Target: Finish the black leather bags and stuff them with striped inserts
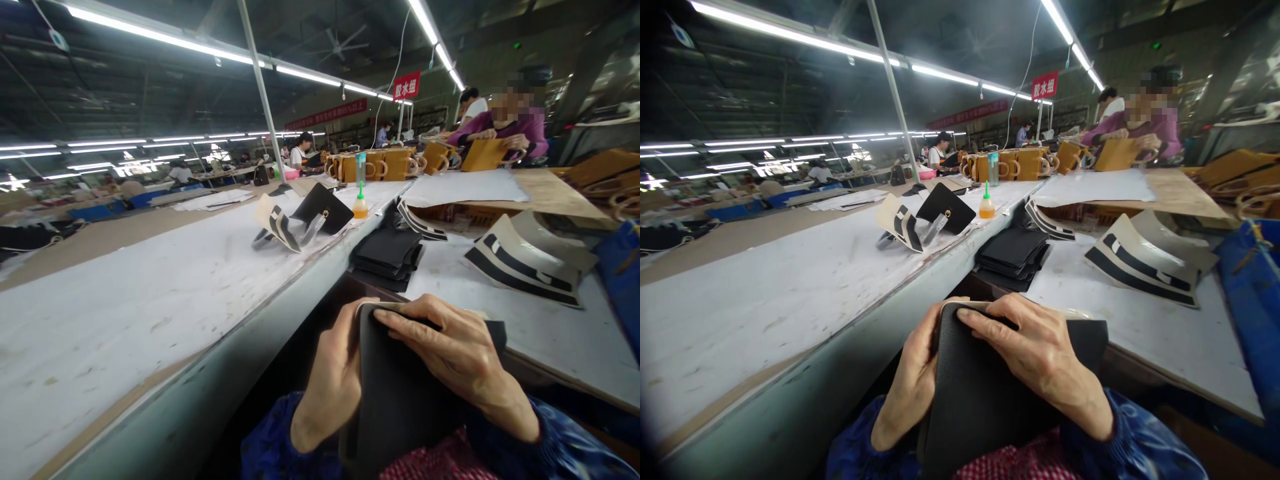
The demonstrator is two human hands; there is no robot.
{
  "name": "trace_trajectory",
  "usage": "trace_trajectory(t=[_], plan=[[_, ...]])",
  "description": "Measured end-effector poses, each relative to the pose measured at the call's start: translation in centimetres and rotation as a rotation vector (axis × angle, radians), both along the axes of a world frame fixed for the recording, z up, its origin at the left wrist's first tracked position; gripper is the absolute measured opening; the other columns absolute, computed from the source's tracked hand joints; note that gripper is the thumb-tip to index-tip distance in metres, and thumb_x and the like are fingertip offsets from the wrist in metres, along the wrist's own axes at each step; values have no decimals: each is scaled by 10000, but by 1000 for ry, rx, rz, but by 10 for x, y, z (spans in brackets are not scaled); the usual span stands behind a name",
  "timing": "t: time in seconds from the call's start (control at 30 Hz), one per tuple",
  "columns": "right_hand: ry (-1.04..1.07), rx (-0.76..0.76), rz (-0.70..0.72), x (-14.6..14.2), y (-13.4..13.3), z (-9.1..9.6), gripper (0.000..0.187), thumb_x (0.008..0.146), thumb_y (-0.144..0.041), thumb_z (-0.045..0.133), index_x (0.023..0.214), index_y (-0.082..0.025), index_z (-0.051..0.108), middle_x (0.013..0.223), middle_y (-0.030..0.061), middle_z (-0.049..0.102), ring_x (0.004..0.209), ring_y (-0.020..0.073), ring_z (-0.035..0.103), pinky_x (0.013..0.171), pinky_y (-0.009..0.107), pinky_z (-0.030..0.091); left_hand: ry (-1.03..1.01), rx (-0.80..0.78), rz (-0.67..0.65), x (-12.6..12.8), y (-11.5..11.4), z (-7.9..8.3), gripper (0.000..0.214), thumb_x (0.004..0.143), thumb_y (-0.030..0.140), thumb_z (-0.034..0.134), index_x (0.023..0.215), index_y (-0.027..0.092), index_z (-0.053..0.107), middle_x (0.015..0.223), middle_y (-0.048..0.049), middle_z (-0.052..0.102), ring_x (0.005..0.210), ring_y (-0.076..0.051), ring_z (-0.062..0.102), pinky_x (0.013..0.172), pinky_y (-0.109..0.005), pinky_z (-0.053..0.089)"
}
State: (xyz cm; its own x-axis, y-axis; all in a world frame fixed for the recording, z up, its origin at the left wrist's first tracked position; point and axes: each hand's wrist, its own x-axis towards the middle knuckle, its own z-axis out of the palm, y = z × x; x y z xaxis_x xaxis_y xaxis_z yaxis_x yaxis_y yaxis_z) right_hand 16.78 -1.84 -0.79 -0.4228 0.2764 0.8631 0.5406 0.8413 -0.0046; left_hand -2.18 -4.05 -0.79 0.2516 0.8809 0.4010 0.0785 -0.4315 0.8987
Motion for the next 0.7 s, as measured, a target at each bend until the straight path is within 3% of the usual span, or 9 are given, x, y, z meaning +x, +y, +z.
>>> trace_trajectory(t=[0.7], plan=[[-53,-33,-17,4,1,-2,314,935,-94,588,1226,-204,636,875,32,637,721,110,608,614,211,501,37,37,-29,1,0,1,385,984,164,467,1357,239,531,1282,-31,680,1216,-184,617,1004,-253,502]])
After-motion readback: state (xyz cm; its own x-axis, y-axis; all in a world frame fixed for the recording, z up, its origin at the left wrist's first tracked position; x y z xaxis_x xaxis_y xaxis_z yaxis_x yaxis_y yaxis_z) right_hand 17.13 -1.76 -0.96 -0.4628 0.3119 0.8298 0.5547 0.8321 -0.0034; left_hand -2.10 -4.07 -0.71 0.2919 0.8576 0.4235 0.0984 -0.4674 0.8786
